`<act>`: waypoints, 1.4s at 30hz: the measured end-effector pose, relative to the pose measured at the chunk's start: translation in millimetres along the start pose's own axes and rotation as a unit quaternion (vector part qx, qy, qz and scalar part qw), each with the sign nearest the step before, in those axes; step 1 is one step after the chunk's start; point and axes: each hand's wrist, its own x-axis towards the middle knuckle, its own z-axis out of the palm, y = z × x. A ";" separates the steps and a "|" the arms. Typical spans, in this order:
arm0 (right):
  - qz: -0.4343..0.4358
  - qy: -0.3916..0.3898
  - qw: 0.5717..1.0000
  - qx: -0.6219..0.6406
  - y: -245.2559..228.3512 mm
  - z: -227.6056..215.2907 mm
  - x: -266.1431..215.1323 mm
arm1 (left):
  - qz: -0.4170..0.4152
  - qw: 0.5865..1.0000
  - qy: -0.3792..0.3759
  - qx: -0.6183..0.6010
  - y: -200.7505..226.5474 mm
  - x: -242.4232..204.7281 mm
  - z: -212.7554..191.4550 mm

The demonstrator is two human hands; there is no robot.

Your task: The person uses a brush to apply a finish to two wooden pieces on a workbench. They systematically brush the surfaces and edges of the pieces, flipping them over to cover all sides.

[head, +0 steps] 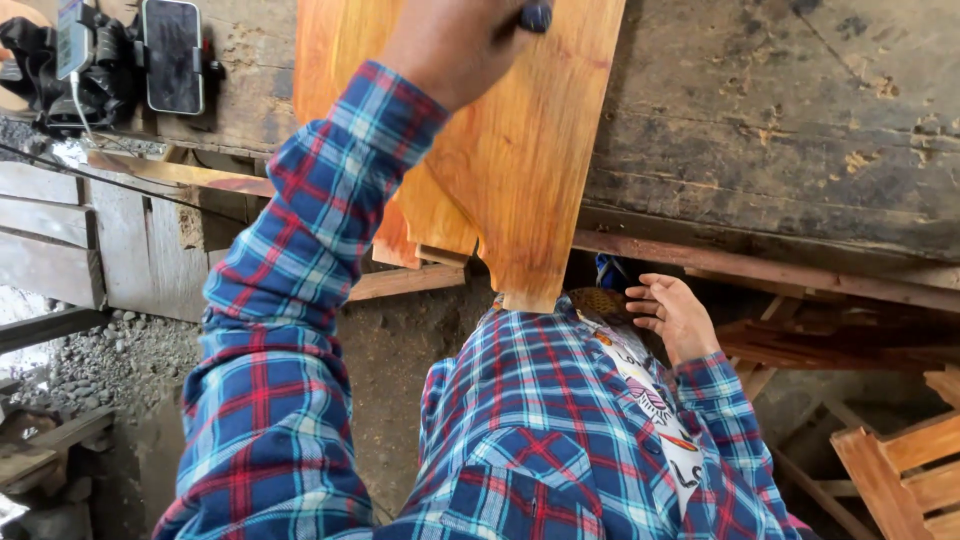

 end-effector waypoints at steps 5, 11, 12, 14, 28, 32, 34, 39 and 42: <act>0.012 0.017 0.998 0.055 18.4 -20.2 16.3 | -0.011 0.931 -0.351 -0.099 97.2 -3.0 -46.0; -0.093 -0.066 0.986 0.120 66.7 -54.9 61.3 | 0.021 0.824 -0.492 -0.281 132.3 -29.3 -6.6; -0.089 -0.064 0.987 0.119 73.3 -57.6 67.8 | 0.020 0.822 -0.493 -0.285 125.5 -25.7 4.2; -0.109 -0.067 0.986 0.104 81.8 -59.3 84.2 | -0.041 0.831 -0.482 -0.275 108.2 -17.8 23.3; -0.094 -0.041 0.989 0.111 63.4 -47.5 58.1 | 0.111 0.975 -0.165 0.104 52.9 14.3 66.7; -0.063 -0.022 0.994 0.092 81.0 -51.5 92.2 | 0.128 0.930 -0.330 -0.102 122.4 -8.1 18.9; -0.049 -0.021 0.994 0.096 65.8 -47.9 88.3 | 0.104 0.860 -0.459 -0.200 127.7 -5.0 11.0; -0.048 -0.020 0.994 0.096 50.7 -37.8 78.2 | 0.037 0.820 -0.503 -0.269 84.8 41.8 26.7; -0.007 0.044 0.993 0.110 13.7 -20.1 32.5 | -0.120 0.762 -0.526 -0.358 32.5 99.2 34.7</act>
